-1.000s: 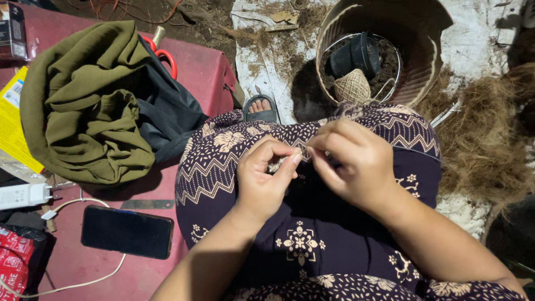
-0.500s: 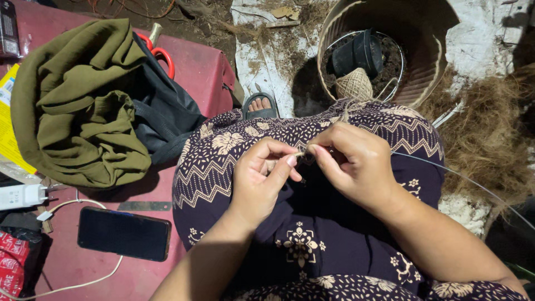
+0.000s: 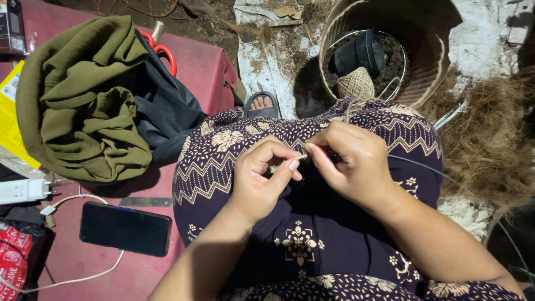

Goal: The person sits on the ground and wraps a thin string around a circular wire frame. They repeatedly pull the string from a ball and wind it around the wire, securing it by hand.

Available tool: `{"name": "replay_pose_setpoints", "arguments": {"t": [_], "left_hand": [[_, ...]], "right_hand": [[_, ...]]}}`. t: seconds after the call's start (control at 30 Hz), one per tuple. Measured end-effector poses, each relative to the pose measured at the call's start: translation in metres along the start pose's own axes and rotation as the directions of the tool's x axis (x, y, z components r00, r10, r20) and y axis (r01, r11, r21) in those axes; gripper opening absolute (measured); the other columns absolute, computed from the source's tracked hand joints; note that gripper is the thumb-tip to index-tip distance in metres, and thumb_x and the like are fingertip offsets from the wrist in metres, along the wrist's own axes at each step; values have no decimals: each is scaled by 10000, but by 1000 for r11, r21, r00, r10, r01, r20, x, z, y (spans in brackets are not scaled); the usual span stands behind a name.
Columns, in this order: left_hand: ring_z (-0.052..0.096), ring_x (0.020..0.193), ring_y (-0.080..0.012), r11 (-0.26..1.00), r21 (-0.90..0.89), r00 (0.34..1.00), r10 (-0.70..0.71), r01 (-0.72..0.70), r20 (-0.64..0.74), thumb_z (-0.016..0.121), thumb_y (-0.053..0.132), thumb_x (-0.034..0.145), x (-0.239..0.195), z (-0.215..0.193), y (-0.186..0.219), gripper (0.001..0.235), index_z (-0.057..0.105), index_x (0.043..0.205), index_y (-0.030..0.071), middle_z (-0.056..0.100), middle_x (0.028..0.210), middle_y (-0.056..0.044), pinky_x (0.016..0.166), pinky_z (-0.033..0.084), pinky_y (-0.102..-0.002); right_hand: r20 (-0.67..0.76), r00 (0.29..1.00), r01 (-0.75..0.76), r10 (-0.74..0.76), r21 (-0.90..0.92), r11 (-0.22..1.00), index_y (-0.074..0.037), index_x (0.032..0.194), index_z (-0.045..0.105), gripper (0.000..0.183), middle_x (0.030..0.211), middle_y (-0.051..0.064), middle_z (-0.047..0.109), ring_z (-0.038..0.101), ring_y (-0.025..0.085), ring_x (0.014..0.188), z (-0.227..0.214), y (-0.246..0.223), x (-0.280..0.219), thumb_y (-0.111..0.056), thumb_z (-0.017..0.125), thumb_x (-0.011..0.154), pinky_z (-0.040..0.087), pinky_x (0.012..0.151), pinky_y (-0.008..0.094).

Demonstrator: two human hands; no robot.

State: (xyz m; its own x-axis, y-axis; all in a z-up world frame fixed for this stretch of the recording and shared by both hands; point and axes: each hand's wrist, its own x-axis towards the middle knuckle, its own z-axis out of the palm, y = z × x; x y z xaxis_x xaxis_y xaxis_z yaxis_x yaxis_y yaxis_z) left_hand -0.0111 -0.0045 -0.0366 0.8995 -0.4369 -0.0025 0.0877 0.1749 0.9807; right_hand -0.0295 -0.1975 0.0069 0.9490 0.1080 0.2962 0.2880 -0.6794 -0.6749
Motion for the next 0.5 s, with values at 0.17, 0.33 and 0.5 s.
{"name": "replay_pose_setpoints", "arguments": {"t": [0.17, 0.33, 0.5], "left_hand": [[642, 765, -127, 890, 406, 973, 230, -209, -3, 752, 19, 889, 2, 6, 16, 106, 669, 954, 28, 635, 897, -57, 693, 513, -253], [671, 795, -134, 847, 469, 954, 298, -249, -32, 778, 21, 894, 4, 12, 20, 112, 691, 960, 46, 661, 912, -50, 714, 534, -264], [646, 748, -116, 912, 375, 976, 209, -170, -67, 770, 10, 887, 4, 10, 15, 99, 687, 929, 46, 664, 871, -41, 681, 512, -251]], "right_hand": [[2, 1000, -14, 14, 62, 998, -33, 865, 670, 93, 810, 91, 669, 679, 242, 715, 4, 4, -3, -43, 762, 869, 516, 632, 335], [-7, 1000, 1, 0, 21, 1000, -32, 843, 668, 120, 774, 91, 654, 665, 242, 678, 5, 6, -5, -46, 787, 848, 495, 596, 342], [-60, 996, 71, -72, -9, 997, -34, 846, 630, 159, 795, 93, 641, 666, 244, 697, 8, 5, -7, -31, 789, 857, 507, 610, 337]]}}
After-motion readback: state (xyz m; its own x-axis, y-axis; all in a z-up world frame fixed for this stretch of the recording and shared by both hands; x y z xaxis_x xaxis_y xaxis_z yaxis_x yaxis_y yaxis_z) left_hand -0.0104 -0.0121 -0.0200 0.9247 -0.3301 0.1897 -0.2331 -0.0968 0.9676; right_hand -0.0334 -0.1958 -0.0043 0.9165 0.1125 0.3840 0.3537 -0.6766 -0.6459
